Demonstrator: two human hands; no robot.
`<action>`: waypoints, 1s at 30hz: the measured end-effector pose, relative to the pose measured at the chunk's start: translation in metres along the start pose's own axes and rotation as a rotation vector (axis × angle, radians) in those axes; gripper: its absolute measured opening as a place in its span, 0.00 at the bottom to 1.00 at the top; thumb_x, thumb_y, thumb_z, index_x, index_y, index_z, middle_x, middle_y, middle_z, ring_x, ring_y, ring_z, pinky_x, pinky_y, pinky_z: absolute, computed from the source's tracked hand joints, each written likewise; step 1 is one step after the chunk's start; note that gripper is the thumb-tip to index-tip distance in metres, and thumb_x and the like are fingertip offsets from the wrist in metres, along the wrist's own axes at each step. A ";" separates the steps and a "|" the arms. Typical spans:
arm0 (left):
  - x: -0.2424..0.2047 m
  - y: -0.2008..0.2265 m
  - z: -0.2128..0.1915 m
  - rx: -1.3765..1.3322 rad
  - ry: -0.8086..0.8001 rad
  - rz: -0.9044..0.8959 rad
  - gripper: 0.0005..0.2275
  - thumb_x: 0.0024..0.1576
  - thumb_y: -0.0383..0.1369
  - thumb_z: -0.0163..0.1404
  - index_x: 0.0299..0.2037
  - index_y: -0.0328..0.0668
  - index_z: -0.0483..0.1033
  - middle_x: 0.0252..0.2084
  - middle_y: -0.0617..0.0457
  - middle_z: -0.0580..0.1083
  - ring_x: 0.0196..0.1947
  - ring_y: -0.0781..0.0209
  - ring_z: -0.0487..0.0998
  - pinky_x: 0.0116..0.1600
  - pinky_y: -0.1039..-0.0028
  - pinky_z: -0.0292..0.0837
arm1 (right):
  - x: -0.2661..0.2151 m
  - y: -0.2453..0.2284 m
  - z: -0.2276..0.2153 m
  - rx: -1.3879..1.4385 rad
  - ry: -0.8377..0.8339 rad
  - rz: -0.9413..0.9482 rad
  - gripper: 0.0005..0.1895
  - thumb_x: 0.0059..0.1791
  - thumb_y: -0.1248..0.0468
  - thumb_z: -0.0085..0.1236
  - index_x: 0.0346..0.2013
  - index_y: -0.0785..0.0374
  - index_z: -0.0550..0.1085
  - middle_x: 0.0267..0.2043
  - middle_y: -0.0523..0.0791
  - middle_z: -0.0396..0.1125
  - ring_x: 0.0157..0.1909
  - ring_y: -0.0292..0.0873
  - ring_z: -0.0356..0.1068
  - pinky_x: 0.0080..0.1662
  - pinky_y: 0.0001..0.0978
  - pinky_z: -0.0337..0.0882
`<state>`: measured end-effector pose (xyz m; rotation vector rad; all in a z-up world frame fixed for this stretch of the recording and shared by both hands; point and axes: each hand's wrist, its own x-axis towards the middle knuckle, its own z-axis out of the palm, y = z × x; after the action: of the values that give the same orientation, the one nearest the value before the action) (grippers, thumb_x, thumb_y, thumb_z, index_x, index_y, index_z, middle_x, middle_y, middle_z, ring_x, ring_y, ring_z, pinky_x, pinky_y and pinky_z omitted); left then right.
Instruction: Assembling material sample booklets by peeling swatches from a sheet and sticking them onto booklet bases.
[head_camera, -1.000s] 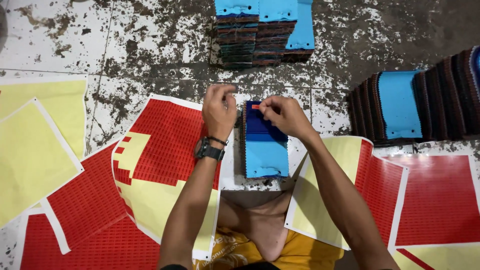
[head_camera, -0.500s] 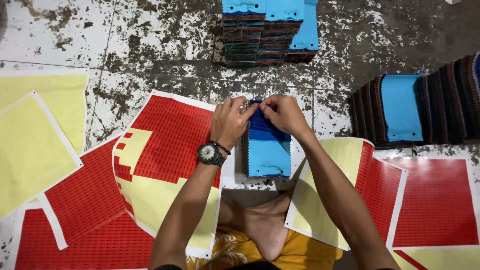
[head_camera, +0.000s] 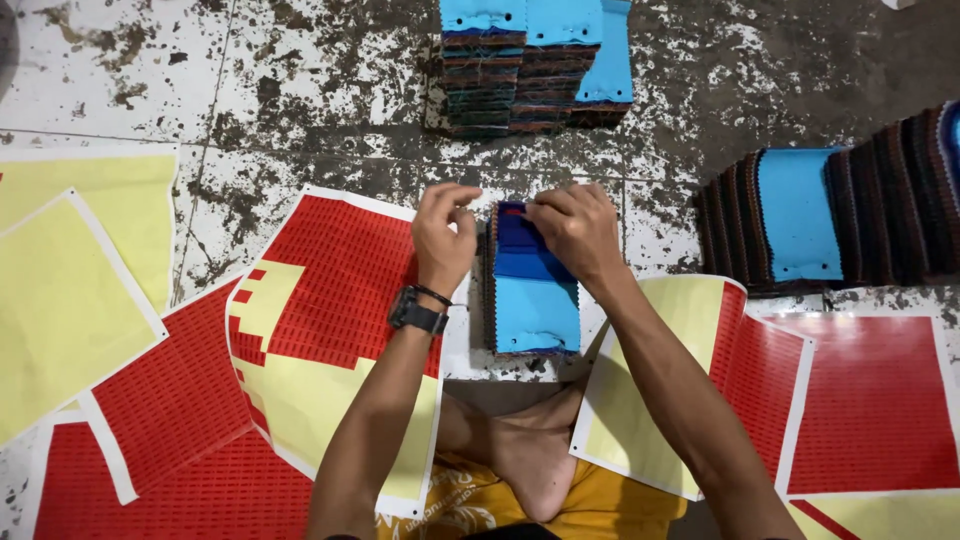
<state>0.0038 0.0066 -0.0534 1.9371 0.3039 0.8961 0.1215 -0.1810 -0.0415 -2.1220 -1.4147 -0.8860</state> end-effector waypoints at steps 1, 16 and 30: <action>0.004 0.005 -0.002 0.001 -0.001 0.000 0.16 0.53 0.18 0.44 0.42 0.50 0.81 0.41 0.58 0.72 0.41 0.54 0.80 0.39 0.70 0.79 | 0.002 -0.001 -0.001 0.001 0.001 0.001 0.06 0.51 0.59 0.66 0.29 0.47 0.82 0.34 0.37 0.76 0.36 0.40 0.74 0.43 0.32 0.72; 0.030 0.048 0.041 -0.461 -0.028 -0.373 0.08 0.58 0.30 0.46 0.42 0.46 0.79 0.36 0.51 0.79 0.32 0.70 0.77 0.32 0.84 0.75 | 0.053 -0.038 -0.087 1.065 -0.525 0.468 0.08 0.51 0.68 0.62 0.44 0.67 0.80 0.36 0.55 0.76 0.39 0.51 0.77 0.40 0.43 0.76; 0.026 0.001 0.018 0.145 0.026 -0.094 0.07 0.59 0.27 0.47 0.43 0.49 0.77 0.38 0.55 0.74 0.39 0.54 0.78 0.45 0.66 0.74 | 0.033 -0.014 -0.055 0.834 -0.557 0.557 0.06 0.54 0.67 0.57 0.41 0.67 0.78 0.27 0.50 0.74 0.31 0.48 0.75 0.36 0.39 0.73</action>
<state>0.0341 0.0083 -0.0455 2.0271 0.4824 0.8578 0.1029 -0.1909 0.0208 -1.9330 -1.0240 0.4790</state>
